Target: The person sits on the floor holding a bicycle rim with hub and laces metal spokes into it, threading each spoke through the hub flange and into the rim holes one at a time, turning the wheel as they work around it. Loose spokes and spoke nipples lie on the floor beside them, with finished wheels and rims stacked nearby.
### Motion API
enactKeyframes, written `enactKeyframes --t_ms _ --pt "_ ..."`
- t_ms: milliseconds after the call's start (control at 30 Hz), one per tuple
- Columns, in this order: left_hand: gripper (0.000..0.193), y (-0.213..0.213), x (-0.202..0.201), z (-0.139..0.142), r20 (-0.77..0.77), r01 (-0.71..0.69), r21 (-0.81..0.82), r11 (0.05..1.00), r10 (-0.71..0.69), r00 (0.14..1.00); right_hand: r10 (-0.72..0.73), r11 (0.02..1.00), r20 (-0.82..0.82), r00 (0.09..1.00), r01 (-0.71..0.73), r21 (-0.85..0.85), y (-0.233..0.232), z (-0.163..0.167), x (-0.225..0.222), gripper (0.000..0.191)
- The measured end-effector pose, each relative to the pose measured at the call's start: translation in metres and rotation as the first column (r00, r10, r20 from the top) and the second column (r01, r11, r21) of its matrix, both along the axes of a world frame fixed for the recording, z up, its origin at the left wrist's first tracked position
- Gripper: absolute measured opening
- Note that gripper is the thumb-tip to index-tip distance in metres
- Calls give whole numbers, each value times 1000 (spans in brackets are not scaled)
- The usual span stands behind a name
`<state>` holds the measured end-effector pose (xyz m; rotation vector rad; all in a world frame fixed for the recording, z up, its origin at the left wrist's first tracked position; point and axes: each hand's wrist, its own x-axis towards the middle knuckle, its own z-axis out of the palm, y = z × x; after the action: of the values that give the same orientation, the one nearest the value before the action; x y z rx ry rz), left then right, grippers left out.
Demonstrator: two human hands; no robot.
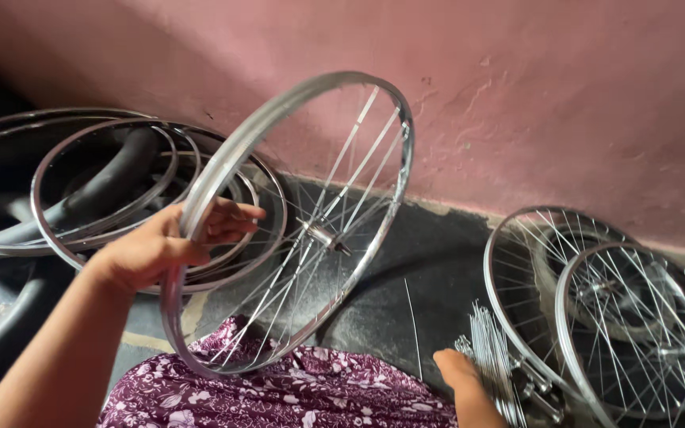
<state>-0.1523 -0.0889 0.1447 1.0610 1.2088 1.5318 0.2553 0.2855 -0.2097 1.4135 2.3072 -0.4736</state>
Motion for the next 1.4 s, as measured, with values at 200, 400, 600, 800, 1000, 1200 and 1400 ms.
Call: enactKeyframes --t_ms 200,400,600,800,1000,1200,1400 --pt "68 10 36 -21 -89 -3 61 998 9 996 53 986 -377 925 11 168 -4 4 11 10" --pt "55 40 90 -35 -89 -118 -107 987 109 990 -220 969 -933 286 176 -174 -50 3 -4 8" --pt "54 71 175 -67 114 -224 -79 971 232 966 432 697 -865 -254 -515 499 -135 -6 -67 13" --pt "67 89 222 -83 203 -317 136 939 287 936 281 677 -956 81 -723 138 -185 4 -95 13" --pt "43 66 157 -84 224 244 223 944 -293 929 239 699 -954 180 -714 40 -184 10 -81 12" --pt "24 93 140 -104 127 307 302 903 -357 925 209 716 -952 223 -698 -7 -191 -3 -73 11" --pt "23 126 142 -123 -225 238 474 848 -144 964 183 728 -952 247 -684 -38 -191 -7 -69 11"
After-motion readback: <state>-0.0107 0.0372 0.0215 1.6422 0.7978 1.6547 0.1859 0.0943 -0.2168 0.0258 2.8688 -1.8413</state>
